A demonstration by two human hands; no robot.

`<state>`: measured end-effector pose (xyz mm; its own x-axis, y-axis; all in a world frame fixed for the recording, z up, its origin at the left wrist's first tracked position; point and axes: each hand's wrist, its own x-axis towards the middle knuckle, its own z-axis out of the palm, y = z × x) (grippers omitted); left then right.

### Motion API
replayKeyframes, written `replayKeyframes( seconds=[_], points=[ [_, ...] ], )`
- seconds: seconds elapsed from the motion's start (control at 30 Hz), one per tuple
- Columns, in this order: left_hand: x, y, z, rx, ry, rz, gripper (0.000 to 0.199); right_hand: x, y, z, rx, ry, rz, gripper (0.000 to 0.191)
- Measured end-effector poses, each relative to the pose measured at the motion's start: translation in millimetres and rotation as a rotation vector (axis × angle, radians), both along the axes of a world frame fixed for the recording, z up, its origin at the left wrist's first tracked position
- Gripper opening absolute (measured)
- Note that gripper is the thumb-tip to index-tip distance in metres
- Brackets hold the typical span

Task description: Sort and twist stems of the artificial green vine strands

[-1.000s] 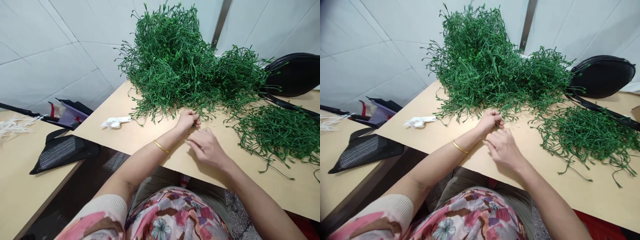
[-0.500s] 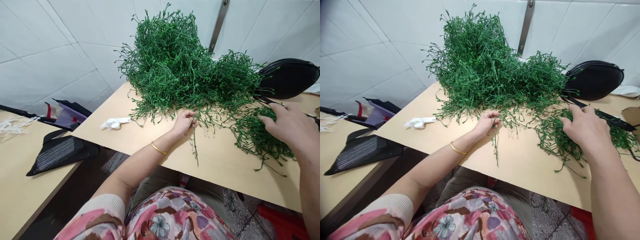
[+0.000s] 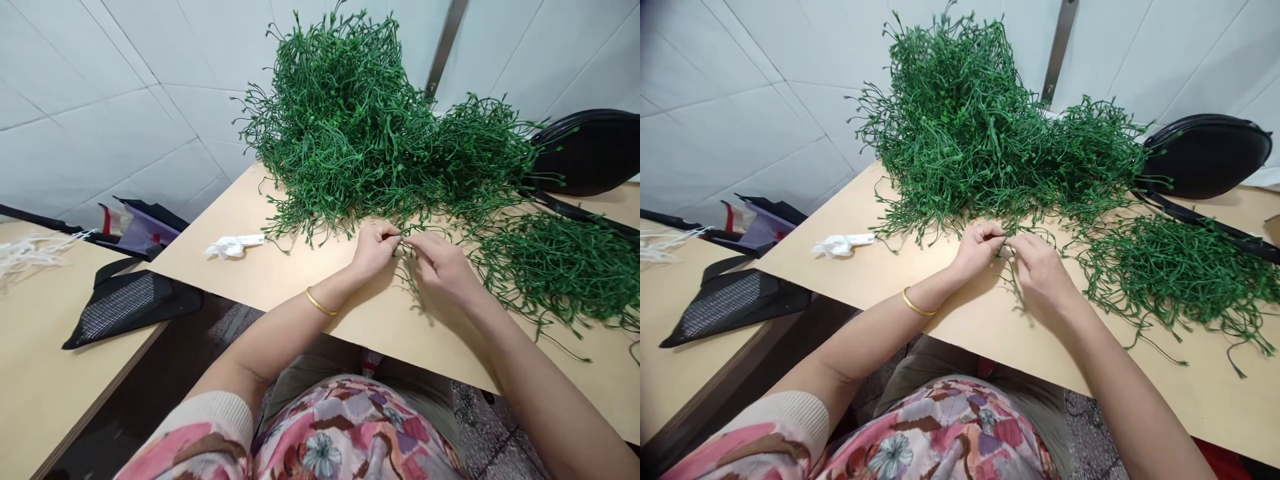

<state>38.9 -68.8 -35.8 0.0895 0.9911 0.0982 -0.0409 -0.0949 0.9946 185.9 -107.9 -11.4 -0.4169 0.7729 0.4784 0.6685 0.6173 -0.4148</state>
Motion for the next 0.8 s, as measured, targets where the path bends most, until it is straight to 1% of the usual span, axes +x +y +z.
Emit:
replayKeyframes(
  seconds=[0.07,0.1,0.13,0.2,0.3,0.4,0.57,0.67,0.73,0.8],
  points=[
    [0.2,-0.8,2.8,-0.194,-0.156,-0.090,0.013,6.4,7.7,-5.0,-0.067,0.076,-0.094,0.027],
    [0.3,-0.7,3.7,-0.281,-0.229,-0.131,0.013,9.8,10.0,-6.3,-0.111,0.102,-0.119,0.026],
    [0.4,-0.5,4.4,-0.348,-0.288,-0.166,0.013,12.8,11.4,-7.4,-0.164,0.122,-0.127,0.025],
    [0.4,0.1,5.3,-0.425,-0.364,-0.218,0.012,17.0,12.6,-10.1,-0.266,0.189,-0.130,0.024],
    [0.1,0.8,5.7,-0.459,-0.415,-0.263,0.011,20.3,13.9,-13.7,-0.370,0.385,-0.114,0.022],
    [-0.3,1.3,4.5,-0.445,-0.412,-0.277,0.010,22.8,15.3,-12.7,-0.444,0.535,-0.090,0.020],
    [0.3,1.5,1.4,-0.414,-0.396,-0.257,0.009,26.7,15.1,-9.1,-0.604,0.620,-0.041,0.017],
    [0.7,0.9,1.6,-0.409,-0.385,-0.242,0.011,26.6,14.4,-10.5,-0.695,0.707,0.012,0.021],
    [0.9,0.2,2.5,-0.417,-0.368,-0.242,0.013,24.0,13.1,-10.8,-0.736,0.706,0.042,0.024],
    [1.7,-1.0,3.3,-0.420,-0.361,-0.243,0.014,19.7,10.7,-10.0,-0.748,0.674,0.039,0.025]
  ],
)
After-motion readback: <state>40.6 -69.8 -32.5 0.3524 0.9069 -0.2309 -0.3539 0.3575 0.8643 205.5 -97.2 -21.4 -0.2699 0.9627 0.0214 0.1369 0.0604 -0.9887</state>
